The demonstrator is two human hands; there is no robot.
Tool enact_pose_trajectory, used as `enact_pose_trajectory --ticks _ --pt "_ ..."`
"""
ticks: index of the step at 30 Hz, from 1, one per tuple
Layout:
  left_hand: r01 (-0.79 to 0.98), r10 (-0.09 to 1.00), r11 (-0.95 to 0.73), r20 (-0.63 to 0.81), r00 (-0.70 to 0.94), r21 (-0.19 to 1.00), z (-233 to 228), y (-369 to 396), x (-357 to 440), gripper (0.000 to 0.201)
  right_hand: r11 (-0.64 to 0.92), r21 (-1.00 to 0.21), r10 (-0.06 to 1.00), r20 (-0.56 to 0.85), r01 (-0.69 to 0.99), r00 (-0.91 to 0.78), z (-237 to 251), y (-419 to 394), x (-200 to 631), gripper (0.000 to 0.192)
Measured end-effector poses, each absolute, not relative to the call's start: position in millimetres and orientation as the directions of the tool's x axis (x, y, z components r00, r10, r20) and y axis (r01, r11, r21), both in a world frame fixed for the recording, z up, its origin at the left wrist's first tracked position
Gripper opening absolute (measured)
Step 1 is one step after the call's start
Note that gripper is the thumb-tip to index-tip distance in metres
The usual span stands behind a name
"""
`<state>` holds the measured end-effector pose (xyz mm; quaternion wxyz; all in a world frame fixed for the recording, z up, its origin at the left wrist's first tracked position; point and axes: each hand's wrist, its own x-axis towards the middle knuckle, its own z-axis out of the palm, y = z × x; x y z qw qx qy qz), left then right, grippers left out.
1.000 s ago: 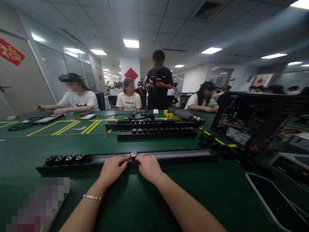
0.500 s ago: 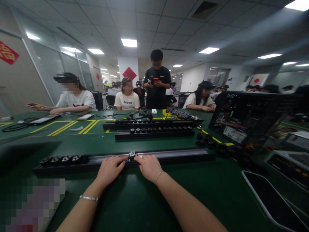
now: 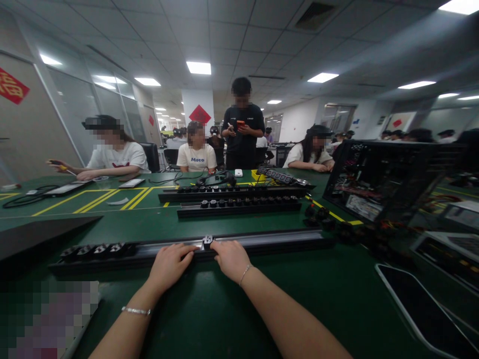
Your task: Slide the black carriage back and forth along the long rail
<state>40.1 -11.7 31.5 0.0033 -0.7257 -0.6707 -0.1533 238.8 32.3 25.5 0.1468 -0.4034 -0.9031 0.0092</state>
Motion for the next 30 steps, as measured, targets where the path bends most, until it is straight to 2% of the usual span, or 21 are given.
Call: enact_pose_trajectory --ticks 9,15,21,30 --pt "0.977 0.977 -0.087 0.207 0.046 0.195 33.4 -11.7 41.4 0.035 0.686 -0.12 0.717 0.282 0.718 -0.638 26.8 29.7 245.7 0.027" --pt "0.977 0.978 -0.098 0.202 0.058 0.191 34.5 -12.6 42.8 0.036 0.661 -0.146 0.748 0.206 0.736 -0.631 30.8 30.1 251.7 0.028" --pt "0.98 0.977 -0.094 0.205 0.057 0.173 33.4 -11.8 42.9 0.037 0.655 -0.162 0.755 0.198 0.738 -0.626 34.0 30.4 252.5 0.026" --pt "0.971 0.976 -0.12 0.205 0.077 0.205 33.1 -11.9 41.7 0.036 0.683 -0.147 0.73 0.169 0.715 -0.662 40.0 30.7 267.0 0.037"
